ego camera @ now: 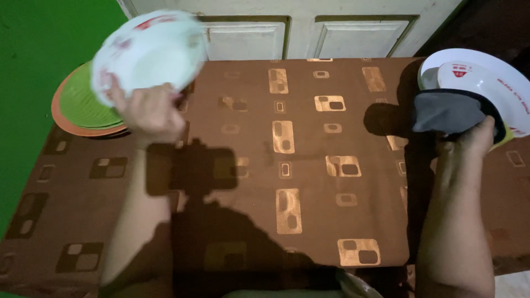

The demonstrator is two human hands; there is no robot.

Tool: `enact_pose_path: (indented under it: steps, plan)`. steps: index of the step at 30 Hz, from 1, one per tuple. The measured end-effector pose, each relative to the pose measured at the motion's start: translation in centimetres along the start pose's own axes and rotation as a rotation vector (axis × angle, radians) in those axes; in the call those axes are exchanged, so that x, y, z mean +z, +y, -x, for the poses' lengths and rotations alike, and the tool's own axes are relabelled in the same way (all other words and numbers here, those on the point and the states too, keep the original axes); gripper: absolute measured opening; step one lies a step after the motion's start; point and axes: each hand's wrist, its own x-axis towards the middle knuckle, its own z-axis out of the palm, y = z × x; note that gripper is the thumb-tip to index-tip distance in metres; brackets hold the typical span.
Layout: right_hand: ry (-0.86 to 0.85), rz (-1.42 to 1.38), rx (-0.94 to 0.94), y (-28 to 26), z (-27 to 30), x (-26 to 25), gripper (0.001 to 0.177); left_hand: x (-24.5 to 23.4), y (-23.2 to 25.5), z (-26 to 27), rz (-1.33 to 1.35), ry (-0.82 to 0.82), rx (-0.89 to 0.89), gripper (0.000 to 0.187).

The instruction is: Wipe a set of colorful plates clean using a cloth while sitting at a table.

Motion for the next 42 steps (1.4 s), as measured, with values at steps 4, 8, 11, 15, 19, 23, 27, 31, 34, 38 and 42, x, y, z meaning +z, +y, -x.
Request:
enact_pose_path:
  steps: [4,8,11,15,19,23,27,31,34,38,42]
  plan:
    - [0.072,-0.004,-0.119,0.3,-1.5,0.3,0.032,-0.9,7.1,-5.9,0.091,-0.665,-0.210,0.033]
    - [0.120,-0.123,-0.269,0.9,-4.5,-0.4,0.030,1.6,11.0,-0.8,0.143,0.060,0.299,0.019]
    - [0.059,-0.062,-0.203,0.8,-3.3,-0.6,0.031,-2.7,13.9,-2.4,0.383,-0.437,0.246,0.007]
    - [0.052,0.190,-0.281,2.3,0.7,-0.1,0.033,0.5,16.5,1.2,0.511,-0.337,0.362,0.018]
    - [-0.492,0.516,-0.564,4.7,4.8,-0.7,0.027,0.1,18.5,0.3,0.752,-0.114,0.398,0.015]
    - [-0.862,1.056,-0.573,5.2,19.1,0.6,0.043,1.6,22.5,4.9,0.723,-0.137,0.323,0.022]
    - [-1.152,1.578,-0.960,6.7,23.3,1.7,0.051,1.5,22.4,3.5,0.896,-0.001,0.475,0.034]
    - [-1.517,1.550,-1.425,10.0,20.2,-0.6,0.059,-0.4,21.2,1.0,1.018,-0.008,0.457,0.046]
    - [-1.595,1.425,-1.275,9.9,19.7,-0.5,0.041,-1.4,20.9,-1.6,1.001,0.028,0.197,0.035]
    - [-1.456,1.313,-1.261,10.1,18.5,-1.3,0.051,2.1,18.2,2.6,0.807,-0.266,-0.253,0.036]
    - [-1.672,1.324,-1.279,9.0,23.1,0.9,0.062,0.6,17.5,1.2,0.747,-0.427,-0.427,0.077]
